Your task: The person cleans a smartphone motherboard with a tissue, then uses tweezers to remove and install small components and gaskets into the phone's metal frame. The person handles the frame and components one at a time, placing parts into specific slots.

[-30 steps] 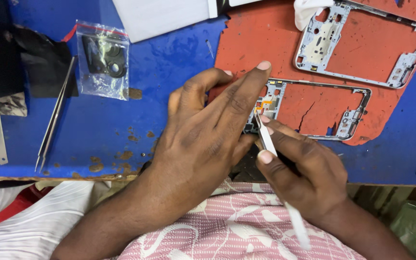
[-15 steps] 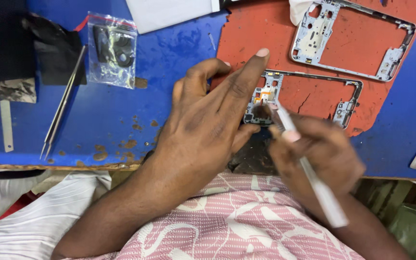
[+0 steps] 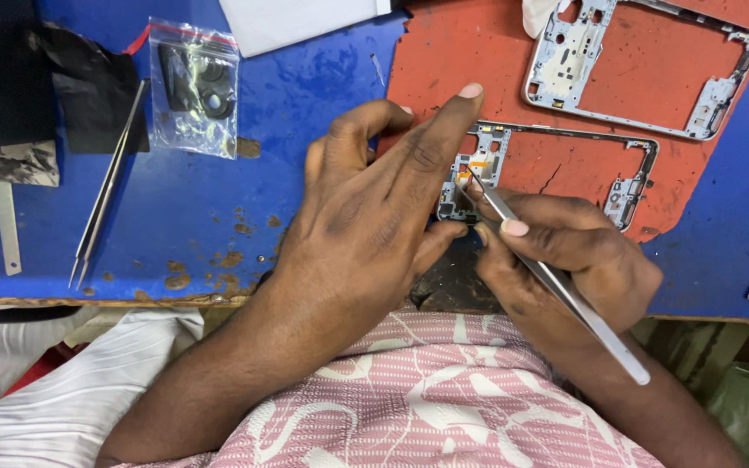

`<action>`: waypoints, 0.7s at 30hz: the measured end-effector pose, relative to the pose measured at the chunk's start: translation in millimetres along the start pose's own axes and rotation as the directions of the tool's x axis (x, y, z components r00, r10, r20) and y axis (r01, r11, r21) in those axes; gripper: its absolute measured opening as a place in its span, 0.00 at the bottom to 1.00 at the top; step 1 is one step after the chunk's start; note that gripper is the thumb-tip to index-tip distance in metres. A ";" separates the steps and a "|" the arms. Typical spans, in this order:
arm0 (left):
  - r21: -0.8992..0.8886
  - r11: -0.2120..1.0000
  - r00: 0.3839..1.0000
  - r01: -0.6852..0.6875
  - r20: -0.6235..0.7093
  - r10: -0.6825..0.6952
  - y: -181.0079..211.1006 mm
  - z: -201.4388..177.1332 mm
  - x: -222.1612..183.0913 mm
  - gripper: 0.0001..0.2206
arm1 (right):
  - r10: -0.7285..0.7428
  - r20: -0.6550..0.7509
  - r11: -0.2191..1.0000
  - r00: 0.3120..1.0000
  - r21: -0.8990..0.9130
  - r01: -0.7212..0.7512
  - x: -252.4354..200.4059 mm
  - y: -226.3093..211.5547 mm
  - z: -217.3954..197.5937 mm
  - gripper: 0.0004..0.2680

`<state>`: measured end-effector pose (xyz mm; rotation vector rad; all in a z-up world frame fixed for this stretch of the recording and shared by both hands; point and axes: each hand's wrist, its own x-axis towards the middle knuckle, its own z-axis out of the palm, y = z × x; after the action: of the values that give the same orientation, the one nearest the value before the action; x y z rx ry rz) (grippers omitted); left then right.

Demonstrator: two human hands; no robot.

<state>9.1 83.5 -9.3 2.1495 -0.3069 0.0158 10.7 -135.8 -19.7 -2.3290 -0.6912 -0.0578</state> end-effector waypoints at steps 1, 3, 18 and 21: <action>0.000 1.000 1.000 -0.001 -0.001 0.001 0.3 -0.1 0.1 0.41 | -0.006 -0.006 1.000 1.000 -0.010 0.006 -1.3 0.8 0.2 0.15; 0.006 1.000 1.000 0.000 0.000 0.000 0.5 0.0 0.3 0.41 | -0.019 -0.019 0.999 1.000 -0.032 0.018 -4.3 2.7 1.1 0.15; 0.041 0.999 1.000 0.004 0.000 -0.004 -0.1 2.5 -0.6 0.41 | -0.159 0.049 0.979 0.986 -0.123 0.164 0.4 -8.2 2.6 0.11; 0.049 0.999 1.000 0.001 -0.003 -0.001 -0.2 2.9 -0.5 0.40 | -0.147 0.129 0.985 0.981 -0.071 0.157 2.1 -12.4 1.9 0.10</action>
<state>8.3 81.4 -11.2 2.1978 -0.3073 0.0260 6.1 -126.0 -13.0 -2.3682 -0.9442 -0.0102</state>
